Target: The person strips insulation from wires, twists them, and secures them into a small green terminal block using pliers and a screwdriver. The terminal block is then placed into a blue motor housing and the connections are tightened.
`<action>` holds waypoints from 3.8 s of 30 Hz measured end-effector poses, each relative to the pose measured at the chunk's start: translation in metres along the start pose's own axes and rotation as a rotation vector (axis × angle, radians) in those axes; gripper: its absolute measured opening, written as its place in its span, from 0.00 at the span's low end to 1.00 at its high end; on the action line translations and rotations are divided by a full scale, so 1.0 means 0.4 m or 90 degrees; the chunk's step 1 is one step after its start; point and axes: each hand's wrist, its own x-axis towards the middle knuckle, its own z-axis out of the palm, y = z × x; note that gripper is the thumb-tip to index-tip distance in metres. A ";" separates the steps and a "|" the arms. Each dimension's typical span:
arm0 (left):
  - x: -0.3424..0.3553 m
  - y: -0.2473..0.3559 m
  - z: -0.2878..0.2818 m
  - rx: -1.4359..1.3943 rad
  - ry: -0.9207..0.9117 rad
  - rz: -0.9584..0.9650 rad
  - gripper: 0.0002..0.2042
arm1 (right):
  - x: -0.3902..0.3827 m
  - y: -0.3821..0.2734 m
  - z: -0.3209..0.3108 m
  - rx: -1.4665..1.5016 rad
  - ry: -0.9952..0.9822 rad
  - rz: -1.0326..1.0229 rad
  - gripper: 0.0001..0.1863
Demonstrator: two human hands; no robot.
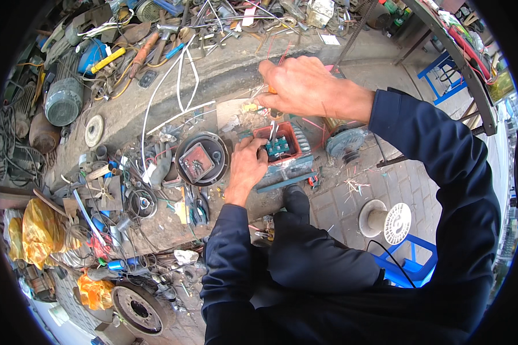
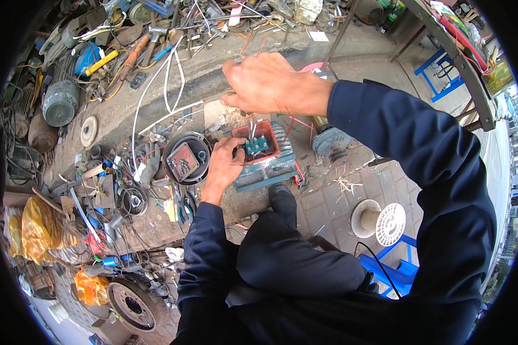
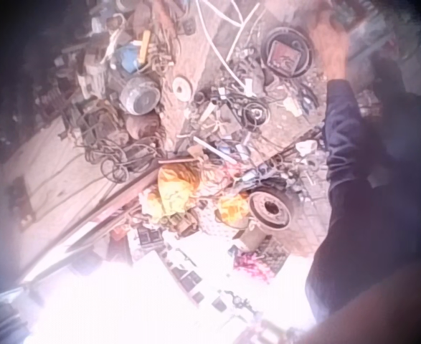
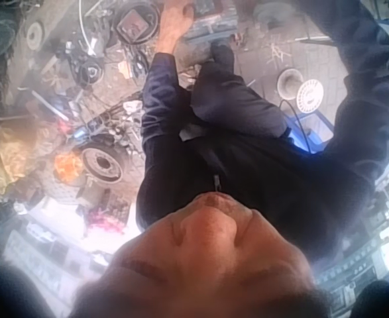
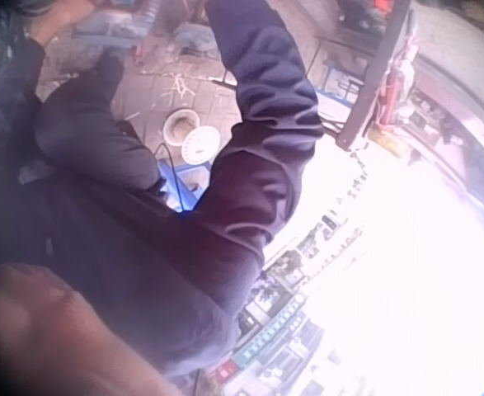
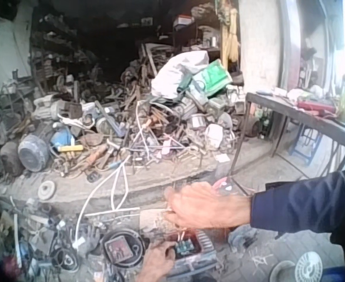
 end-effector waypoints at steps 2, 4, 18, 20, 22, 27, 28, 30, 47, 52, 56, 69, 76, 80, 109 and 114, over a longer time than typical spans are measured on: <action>-0.001 0.000 0.002 0.001 -0.004 -0.007 0.14 | -0.001 0.000 -0.006 0.008 -0.015 0.001 0.28; 0.000 0.002 0.002 0.003 -0.004 -0.009 0.14 | -0.001 -0.007 -0.008 0.057 0.033 -0.057 0.28; -0.003 -0.006 0.011 -0.004 0.005 -0.007 0.14 | -0.002 -0.012 0.023 0.033 0.150 -0.112 0.27; 0.002 -0.010 0.011 -0.003 0.001 -0.005 0.14 | 0.000 -0.007 0.026 0.012 0.094 -0.054 0.26; 0.004 -0.011 0.012 -0.005 0.004 0.001 0.14 | 0.001 -0.004 0.023 0.036 0.050 -0.075 0.25; 0.001 -0.008 0.008 -0.006 -0.019 -0.025 0.13 | -0.004 -0.020 0.003 0.016 0.085 -0.228 0.25; 0.000 -0.006 0.007 -0.003 -0.007 -0.014 0.13 | -0.011 -0.028 0.000 -0.028 0.036 -0.175 0.26; 0.005 -0.003 0.007 0.001 0.006 -0.004 0.13 | -0.015 -0.038 -0.011 0.013 0.012 -0.038 0.27; 0.005 -0.008 0.008 -0.006 -0.018 -0.013 0.12 | -0.012 -0.008 -0.030 0.130 -0.040 -0.100 0.24; 0.006 -0.009 0.003 0.000 -0.015 -0.002 0.12 | 0.011 -0.012 -0.009 0.067 -0.024 0.070 0.24; 0.001 -0.003 0.004 -0.021 -0.026 -0.009 0.13 | 0.020 0.002 -0.009 0.107 -0.031 0.027 0.25; 0.001 -0.006 0.005 -0.015 -0.014 0.002 0.14 | -0.021 0.065 -0.025 0.069 0.018 0.067 0.25; -0.001 0.001 -0.002 -0.005 -0.008 0.007 0.14 | -0.020 0.064 -0.014 0.082 -0.004 0.075 0.25; 0.000 0.005 -0.007 -0.010 -0.025 -0.012 0.14 | -0.027 0.068 -0.031 0.099 -0.019 0.052 0.25; 0.002 0.005 -0.001 -0.005 0.005 0.012 0.14 | -0.061 0.056 0.015 0.038 0.058 -0.130 0.20; 0.009 0.008 -0.002 0.002 -0.031 -0.012 0.14 | -0.051 0.044 0.003 -0.021 -0.019 0.017 0.20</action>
